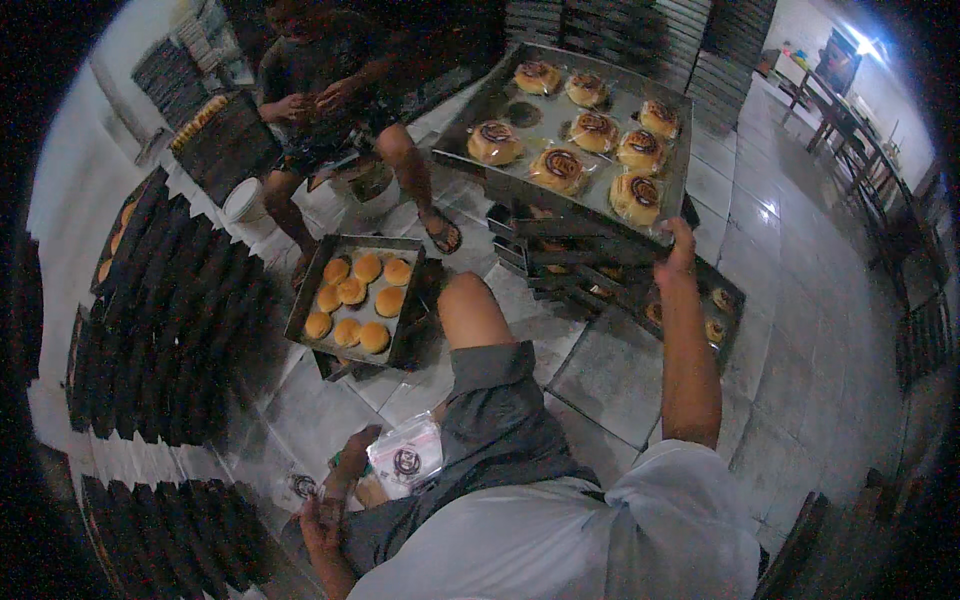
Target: The person sits on the floor and repeatedly picks up round buns from a metal tray, places each into a clear plastic bag, and sets the packaged buns onto a nearby tray. The process continues with multiple buns handled one at a time.
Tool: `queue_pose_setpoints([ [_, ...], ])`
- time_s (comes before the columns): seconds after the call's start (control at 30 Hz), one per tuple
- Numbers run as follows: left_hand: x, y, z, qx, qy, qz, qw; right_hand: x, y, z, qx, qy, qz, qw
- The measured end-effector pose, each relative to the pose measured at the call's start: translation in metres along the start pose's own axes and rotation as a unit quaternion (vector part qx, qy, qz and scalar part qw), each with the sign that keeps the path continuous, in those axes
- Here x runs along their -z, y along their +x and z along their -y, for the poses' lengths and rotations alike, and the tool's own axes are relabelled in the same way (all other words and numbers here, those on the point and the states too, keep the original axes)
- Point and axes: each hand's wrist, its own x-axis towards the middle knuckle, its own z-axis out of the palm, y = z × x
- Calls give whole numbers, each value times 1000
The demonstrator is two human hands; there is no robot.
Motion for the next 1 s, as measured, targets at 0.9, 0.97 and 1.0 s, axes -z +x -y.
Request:
queue_pose_setpoints([
  [0.9, -22, -19, 9, -27, 56, 0, 998, -76, 72, -181, -229, -76, -90, 966],
  [0.97, -35, -36, 9, -39, 71, -43, 996, -66, 80, -170, -223, -92, -105, 965],
  [1.0, -42, -45, 8, -51, 82, -48, 994, -58, 81, -166, -220, -102, -96, 965],
])
